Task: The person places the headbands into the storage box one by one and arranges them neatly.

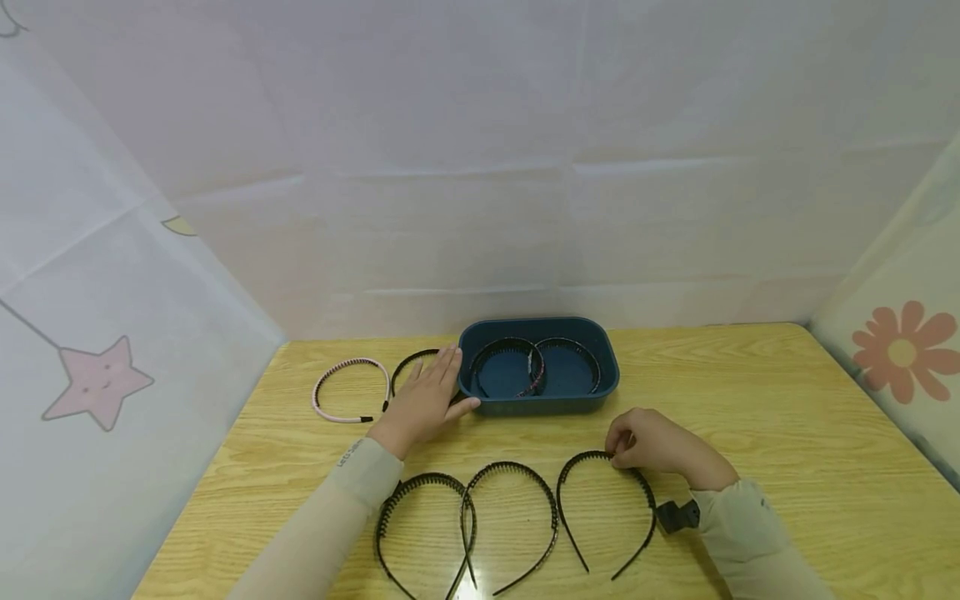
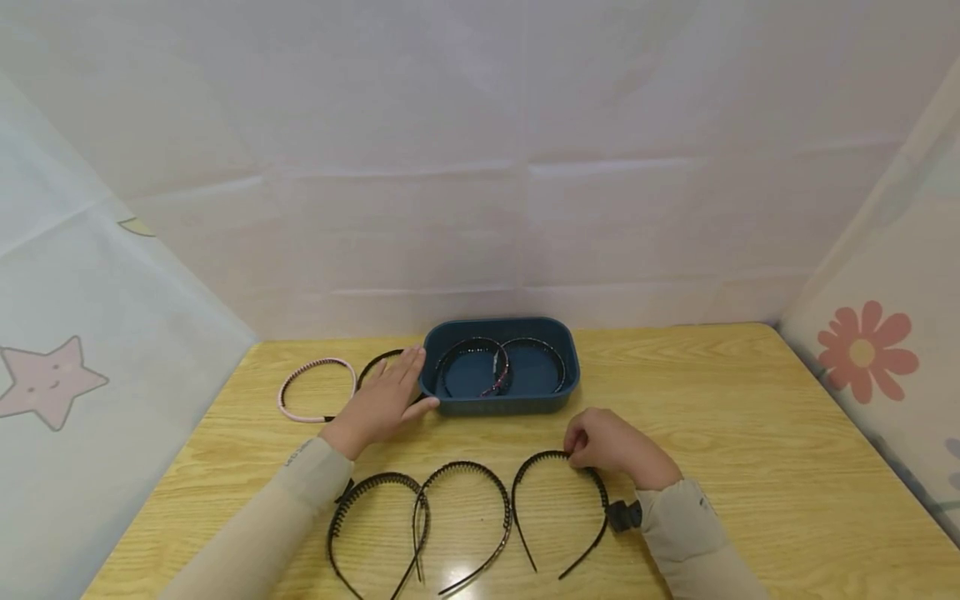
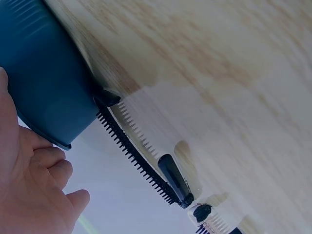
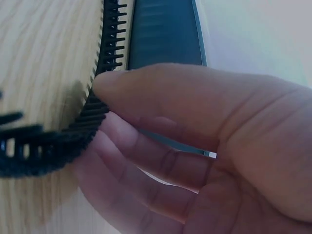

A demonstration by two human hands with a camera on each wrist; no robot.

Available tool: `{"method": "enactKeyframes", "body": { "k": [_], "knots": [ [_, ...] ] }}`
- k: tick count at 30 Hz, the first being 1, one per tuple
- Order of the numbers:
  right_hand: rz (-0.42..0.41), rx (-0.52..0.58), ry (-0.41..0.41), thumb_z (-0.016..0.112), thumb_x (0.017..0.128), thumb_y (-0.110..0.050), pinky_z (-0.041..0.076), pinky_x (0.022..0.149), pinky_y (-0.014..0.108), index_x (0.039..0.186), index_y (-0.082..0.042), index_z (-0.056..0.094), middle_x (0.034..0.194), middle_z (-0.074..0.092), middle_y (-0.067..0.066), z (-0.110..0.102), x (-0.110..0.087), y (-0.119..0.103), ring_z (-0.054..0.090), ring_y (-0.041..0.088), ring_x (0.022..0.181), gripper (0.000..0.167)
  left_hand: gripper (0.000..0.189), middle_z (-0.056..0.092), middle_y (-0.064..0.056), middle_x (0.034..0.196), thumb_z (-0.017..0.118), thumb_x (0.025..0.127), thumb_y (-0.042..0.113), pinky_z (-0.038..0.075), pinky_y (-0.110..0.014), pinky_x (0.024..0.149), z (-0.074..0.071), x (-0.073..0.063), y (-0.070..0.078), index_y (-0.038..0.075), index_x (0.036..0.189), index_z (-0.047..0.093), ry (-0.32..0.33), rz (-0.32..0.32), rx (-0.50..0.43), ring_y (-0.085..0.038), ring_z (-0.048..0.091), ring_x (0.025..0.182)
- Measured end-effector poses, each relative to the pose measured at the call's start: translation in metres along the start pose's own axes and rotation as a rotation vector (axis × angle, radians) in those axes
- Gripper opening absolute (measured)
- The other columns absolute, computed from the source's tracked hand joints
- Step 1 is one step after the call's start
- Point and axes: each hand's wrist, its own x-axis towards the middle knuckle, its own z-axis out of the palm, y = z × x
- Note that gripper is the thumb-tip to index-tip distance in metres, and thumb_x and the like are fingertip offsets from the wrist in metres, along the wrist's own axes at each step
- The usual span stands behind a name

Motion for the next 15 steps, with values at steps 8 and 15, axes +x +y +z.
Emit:
{"method": "enactKeyframes", "body": {
  "k": [8, 15],
  "knots": [
    [-0.024, -0.039, 0.019, 0.077, 0.085, -0.001, 0.052, 0.065, 0.028, 0.088, -0.007, 0.074, 0.084, 0.065, -0.005, -0.0026, -0.0019, 0.0023, 0.059, 0.009, 0.075, 0.008, 0.091, 0.008, -0.015, 0.169, 0.042, 0.103, 0.063, 0.011, -0.056, 0.125, -0.0008, 0.0001, 0.0002, 0.002, 0.163, 0.008, -0.005, -0.003, 0.002, -0.028, 0.008, 0.156],
    [-0.037, -0.035, 0.078, 0.074, 0.086, 0.000, 0.052, 0.066, 0.028, 0.093, -0.007, 0.075, 0.087, 0.067, -0.003, -0.0047, -0.0037, 0.0023, 0.059, 0.010, 0.075, 0.010, 0.091, 0.009, -0.016, 0.169, 0.042, 0.103, 0.062, 0.011, -0.056, 0.125, -0.0015, -0.0002, 0.0002, 0.002, 0.163, 0.009, -0.007, -0.002, 0.001, -0.029, 0.009, 0.156]
  ]
}}
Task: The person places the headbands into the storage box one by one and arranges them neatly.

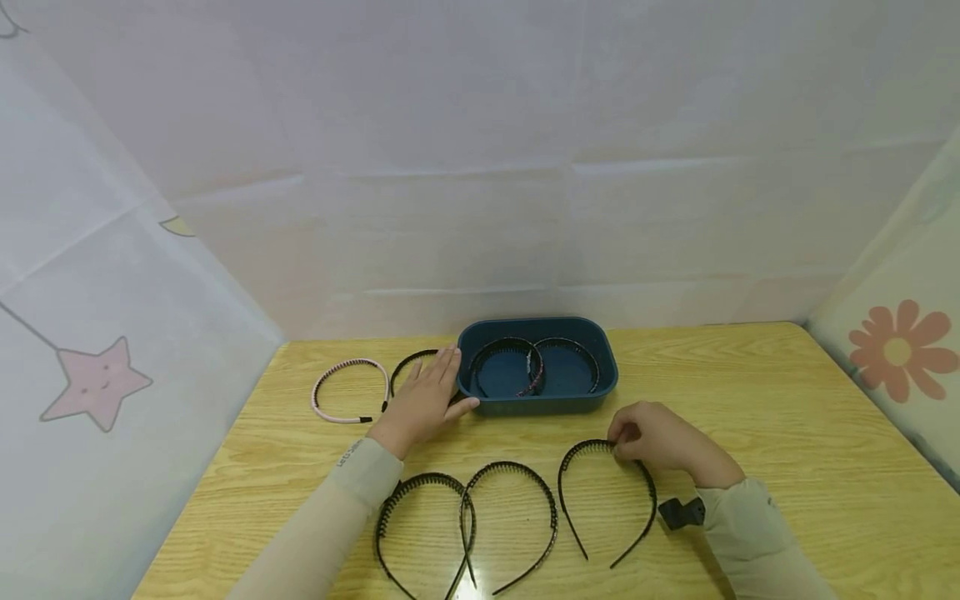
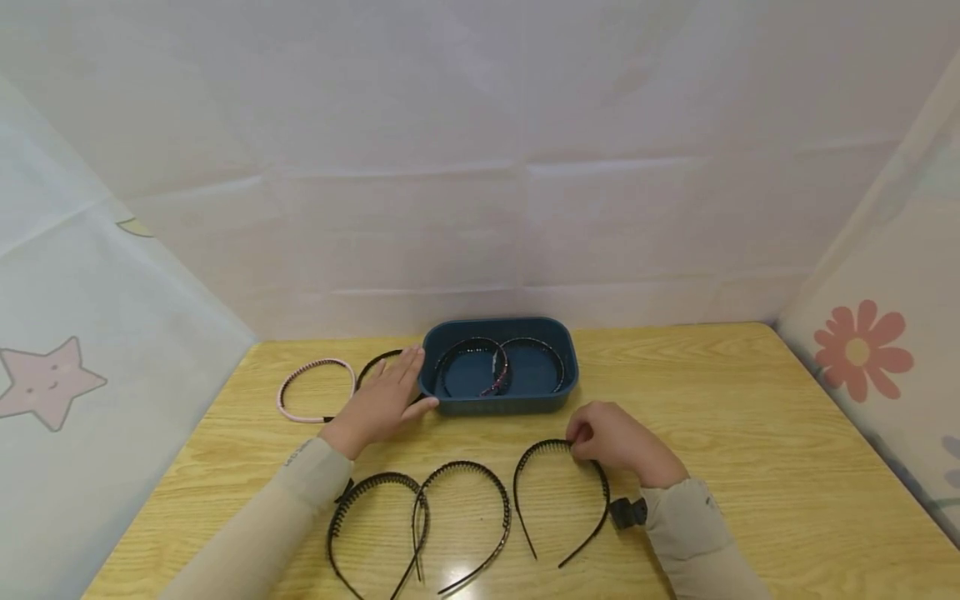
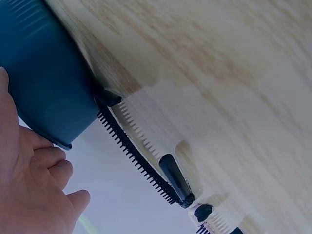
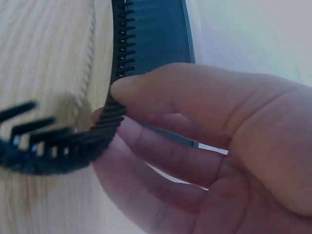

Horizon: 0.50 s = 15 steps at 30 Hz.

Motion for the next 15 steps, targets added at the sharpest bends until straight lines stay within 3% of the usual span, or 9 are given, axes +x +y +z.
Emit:
{"method": "enactKeyframes", "body": {
  "k": [8, 15],
  "knots": [
    [-0.031, -0.010, 0.060, 0.072, 0.087, 0.001, 0.055, 0.067, 0.027, 0.099, -0.004, 0.077, 0.092, 0.071, 0.000, -0.0049, 0.0008, -0.0034, 0.063, 0.009, 0.080, 0.013, 0.090, 0.010, -0.017, 0.169, 0.042, 0.103, 0.062, 0.012, -0.057, 0.125, 0.0013, 0.0002, -0.0010, 0.002, 0.163, 0.010, 0.006, 0.007, -0.002, -0.030, 0.010, 0.156],
    [-0.108, -0.045, 0.134, 0.070, 0.090, 0.000, 0.057, 0.067, 0.026, 0.102, -0.004, 0.077, 0.093, 0.073, 0.000, -0.0102, 0.0001, -0.0064, 0.065, 0.008, 0.080, 0.014, 0.090, 0.008, -0.015, 0.169, 0.041, 0.103, 0.062, 0.008, -0.055, 0.125, 0.0002, 0.0006, -0.0006, 0.003, 0.163, 0.008, -0.009, 0.000, -0.010, -0.029, 0.007, 0.156]
  ]
}}
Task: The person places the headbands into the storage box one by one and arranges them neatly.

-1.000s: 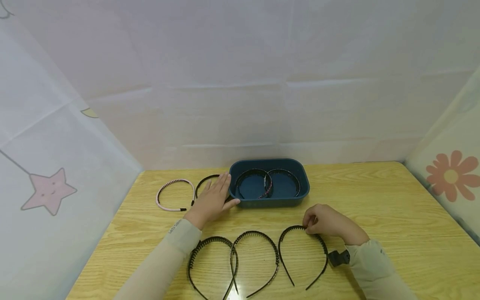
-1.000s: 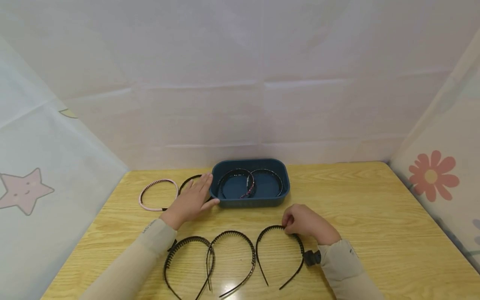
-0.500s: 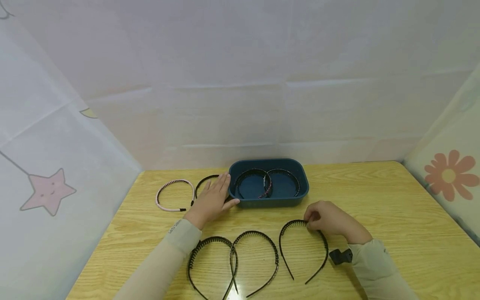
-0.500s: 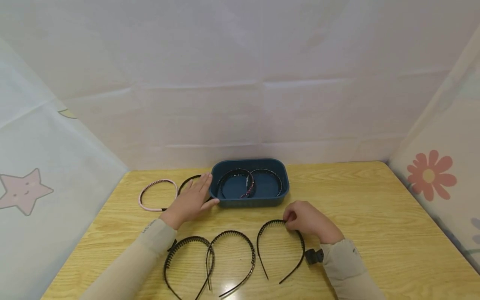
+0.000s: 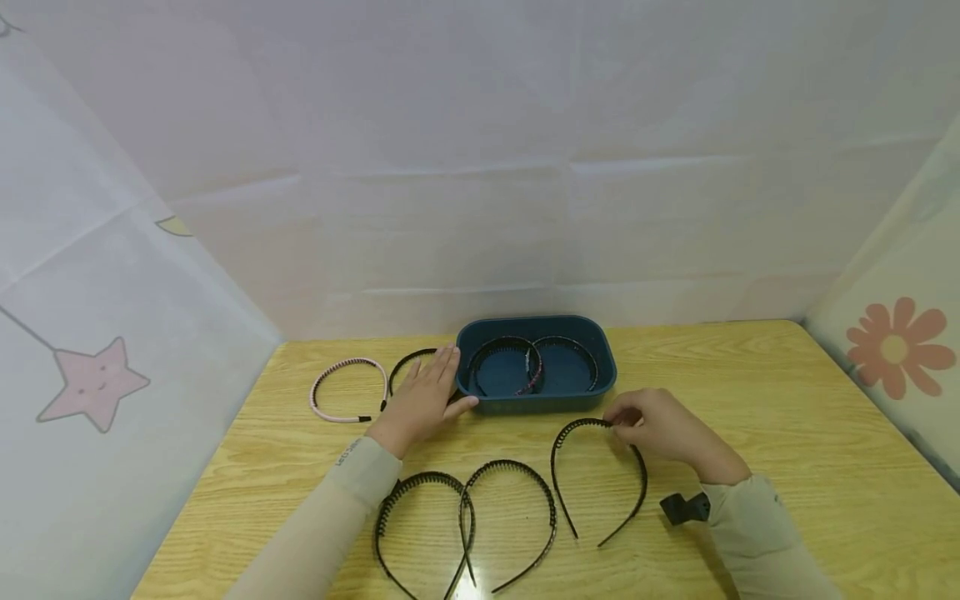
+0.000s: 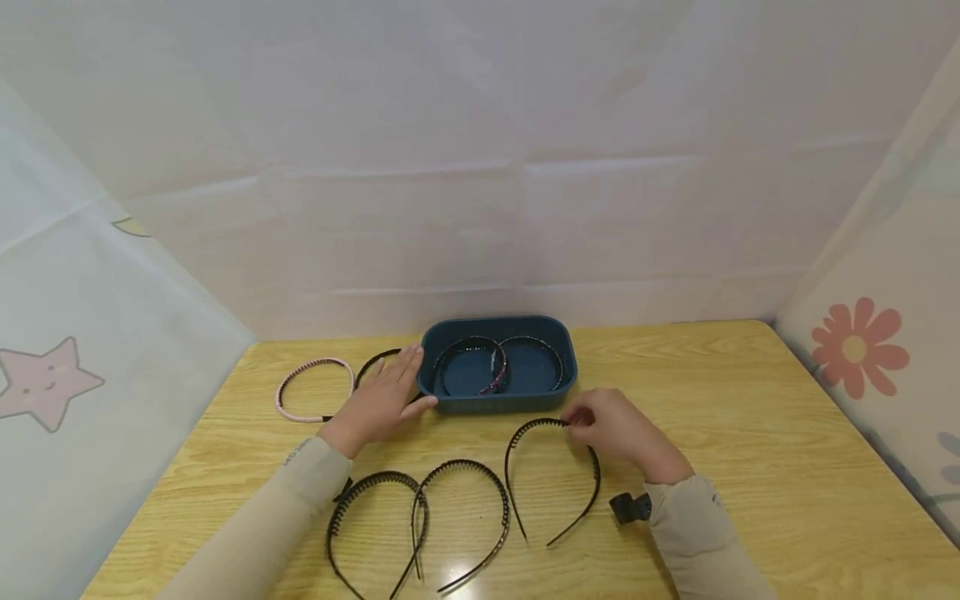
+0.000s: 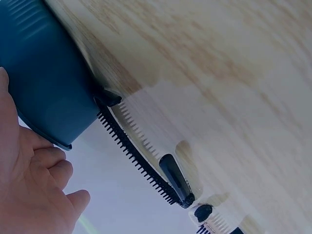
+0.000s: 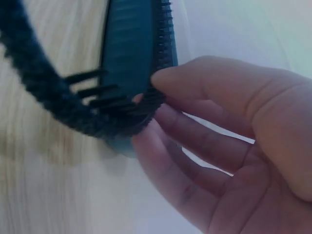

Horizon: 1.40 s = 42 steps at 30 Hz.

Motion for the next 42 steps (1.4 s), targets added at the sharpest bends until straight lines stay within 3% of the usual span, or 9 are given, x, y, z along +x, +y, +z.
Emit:
{"method": "enactKeyframes", "body": {
  "k": [14, 20, 32, 42],
  "knots": [
    [0.046, 0.025, 0.190, 0.071, 0.094, -0.006, 0.060, 0.074, 0.030, 0.111, -0.007, 0.076, 0.103, 0.073, 0.003, -0.008, 0.007, -0.011, 0.067, 0.015, 0.087, 0.017, 0.090, 0.009, -0.016, 0.169, 0.042, 0.103, 0.061, 0.012, -0.056, 0.125, 0.001, 0.001, -0.001, 0.002, 0.163, 0.009, 0.015, 0.001, 0.005, -0.029, 0.009, 0.156],
    [0.071, 0.047, 0.269, 0.071, 0.097, -0.011, 0.061, 0.079, 0.039, 0.115, -0.005, 0.075, 0.105, 0.073, 0.005, -0.013, 0.013, -0.017, 0.068, 0.020, 0.092, 0.020, 0.090, 0.010, -0.016, 0.169, 0.042, 0.103, 0.061, 0.011, -0.057, 0.125, 0.001, 0.001, -0.001, 0.002, 0.163, 0.009, 0.014, 0.002, 0.006, -0.030, 0.009, 0.156],
    [0.058, 0.089, 0.405, 0.071, 0.097, -0.012, 0.061, 0.081, 0.042, 0.118, -0.003, 0.074, 0.109, 0.074, 0.012, -0.027, 0.034, -0.028, 0.069, 0.027, 0.097, 0.023, 0.090, 0.010, -0.016, 0.169, 0.042, 0.103, 0.061, 0.011, -0.057, 0.125, 0.005, 0.003, -0.003, 0.001, 0.163, 0.009, 0.020, 0.008, 0.008, -0.030, 0.008, 0.156],
    [0.054, 0.091, 0.592, 0.074, 0.095, -0.015, 0.062, 0.082, 0.044, 0.114, -0.005, 0.076, 0.109, 0.073, 0.013, -0.035, 0.055, -0.029, 0.069, 0.025, 0.093, 0.022, 0.090, 0.009, -0.016, 0.169, 0.043, 0.103, 0.061, 0.012, -0.057, 0.125, 0.004, 0.002, -0.002, 0.002, 0.163, 0.010, 0.027, 0.013, -0.001, -0.030, 0.009, 0.156]
  ]
}}
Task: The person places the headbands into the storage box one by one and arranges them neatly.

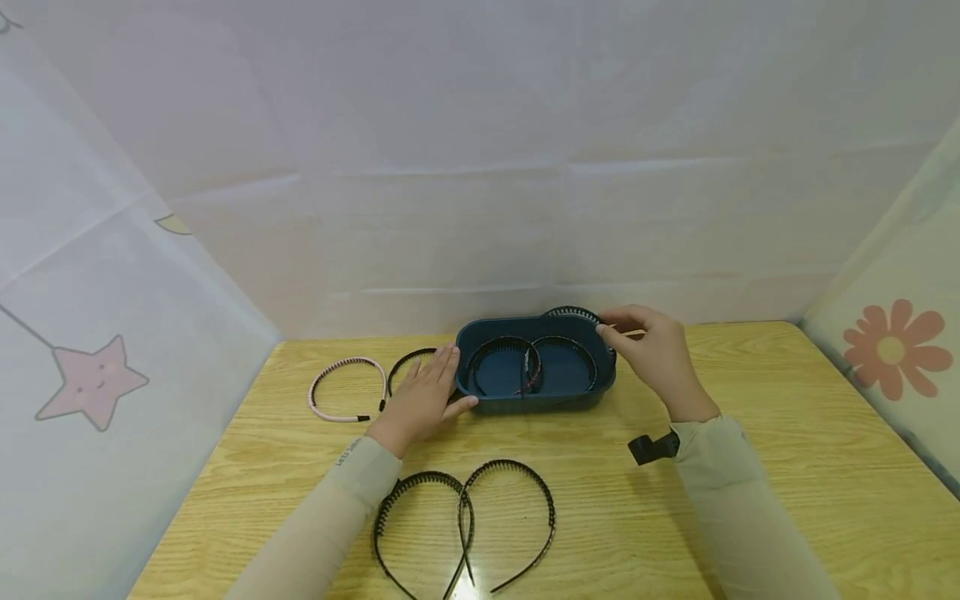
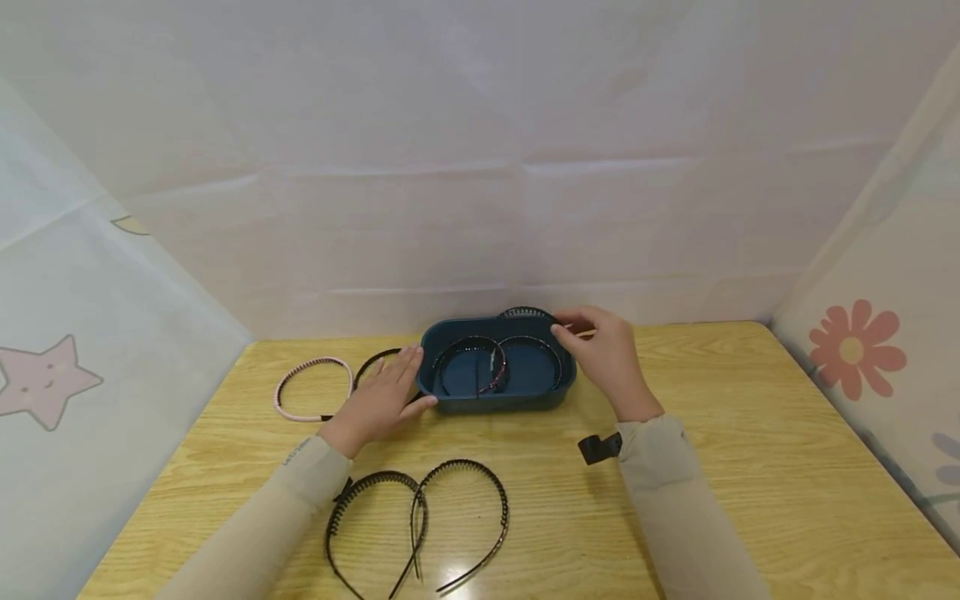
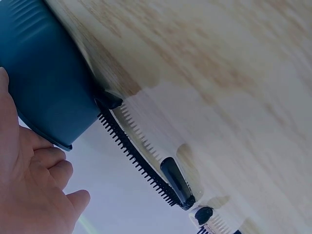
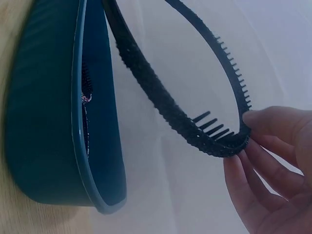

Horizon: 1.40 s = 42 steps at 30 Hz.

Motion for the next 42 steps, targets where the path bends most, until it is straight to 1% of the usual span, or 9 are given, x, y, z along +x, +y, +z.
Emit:
{"method": "enactKeyframes", "body": {
  "k": [4, 8, 10, 12, 17, 23, 32, 36, 42],
  "knots": [
    [0.015, 0.011, 0.067, 0.074, 0.096, -0.015, 0.061, 0.083, 0.046, 0.114, -0.004, 0.076, 0.111, 0.073, 0.014, 0.004, 0.007, 0.002, 0.069, 0.027, 0.096, 0.022, 0.090, 0.007, -0.015, 0.169, 0.042, 0.103, 0.062, 0.011, -0.056, 0.125, 0.000, 0.000, 0.000, 0.002, 0.163, 0.008, -0.008, -0.002, -0.006, -0.029, 0.008, 0.156],
    [0.018, 0.011, 0.125, 0.075, 0.095, -0.014, 0.061, 0.081, 0.040, 0.112, -0.003, 0.077, 0.108, 0.075, 0.014, 0.010, 0.013, 0.006, 0.071, 0.027, 0.093, 0.020, 0.091, 0.007, -0.015, 0.169, 0.042, 0.103, 0.062, 0.010, -0.056, 0.125, -0.001, -0.001, 0.000, 0.003, 0.163, 0.007, -0.014, -0.005, -0.002, -0.028, 0.007, 0.156],
    [0.028, 0.018, 0.143, 0.075, 0.094, -0.012, 0.061, 0.079, 0.038, 0.111, -0.003, 0.078, 0.107, 0.075, 0.014, 0.014, 0.016, 0.009, 0.071, 0.027, 0.092, 0.019, 0.091, 0.007, -0.015, 0.169, 0.041, 0.103, 0.062, 0.011, -0.056, 0.125, -0.001, -0.001, 0.001, 0.003, 0.163, 0.007, -0.014, -0.006, 0.002, -0.028, 0.007, 0.156],
    [0.044, 0.032, 0.146, 0.074, 0.094, -0.012, 0.061, 0.079, 0.039, 0.111, -0.003, 0.077, 0.107, 0.075, 0.014, 0.018, 0.018, 0.010, 0.070, 0.028, 0.092, 0.019, 0.091, 0.008, -0.015, 0.169, 0.041, 0.103, 0.062, 0.011, -0.056, 0.125, -0.001, -0.001, 0.001, 0.003, 0.163, 0.007, -0.012, -0.007, 0.005, -0.028, 0.007, 0.156],
    [0.068, 0.042, 0.103, 0.073, 0.095, -0.012, 0.061, 0.082, 0.047, 0.113, -0.002, 0.076, 0.109, 0.074, 0.017, 0.027, 0.021, 0.015, 0.070, 0.031, 0.094, 0.020, 0.091, 0.007, -0.015, 0.169, 0.041, 0.103, 0.062, 0.011, -0.056, 0.125, -0.001, -0.001, 0.001, 0.003, 0.163, 0.007, -0.013, -0.008, 0.004, -0.028, 0.007, 0.156],
    [0.093, 0.013, 0.032, 0.072, 0.097, -0.012, 0.060, 0.080, 0.050, 0.116, -0.001, 0.075, 0.110, 0.073, 0.019, 0.036, 0.022, 0.021, 0.068, 0.034, 0.097, 0.023, 0.091, 0.008, -0.016, 0.169, 0.042, 0.103, 0.062, 0.012, -0.057, 0.125, -0.002, -0.001, 0.002, 0.003, 0.163, 0.008, -0.010, -0.008, 0.002, -0.029, 0.008, 0.156],
    [0.117, -0.046, -0.016, 0.071, 0.097, -0.010, 0.058, 0.085, 0.050, 0.116, 0.002, 0.074, 0.111, 0.072, 0.020, 0.051, 0.021, 0.028, 0.068, 0.035, 0.100, 0.023, 0.090, 0.008, -0.015, 0.169, 0.040, 0.103, 0.062, 0.012, -0.057, 0.125, -0.001, 0.000, 0.000, 0.003, 0.163, 0.009, -0.010, -0.009, 0.015, -0.029, 0.007, 0.156],
    [0.127, -0.049, -0.027, 0.070, 0.097, -0.009, 0.058, 0.086, 0.050, 0.116, 0.004, 0.073, 0.111, 0.072, 0.022, 0.055, 0.020, 0.030, 0.068, 0.036, 0.101, 0.023, 0.089, 0.010, -0.015, 0.169, 0.040, 0.104, 0.062, 0.012, -0.057, 0.125, 0.001, 0.000, -0.001, 0.003, 0.163, 0.010, -0.002, -0.005, 0.018, -0.028, 0.007, 0.156],
    [0.142, -0.095, -0.041, 0.070, 0.097, -0.007, 0.059, 0.085, 0.049, 0.115, 0.003, 0.073, 0.110, 0.073, 0.021, 0.063, 0.019, 0.035, 0.069, 0.036, 0.099, 0.021, 0.090, 0.007, -0.014, 0.170, 0.039, 0.104, 0.062, 0.010, -0.056, 0.125, 0.002, 0.001, -0.002, 0.003, 0.163, 0.008, -0.002, -0.003, 0.012, -0.028, 0.006, 0.156]
  ]
}}
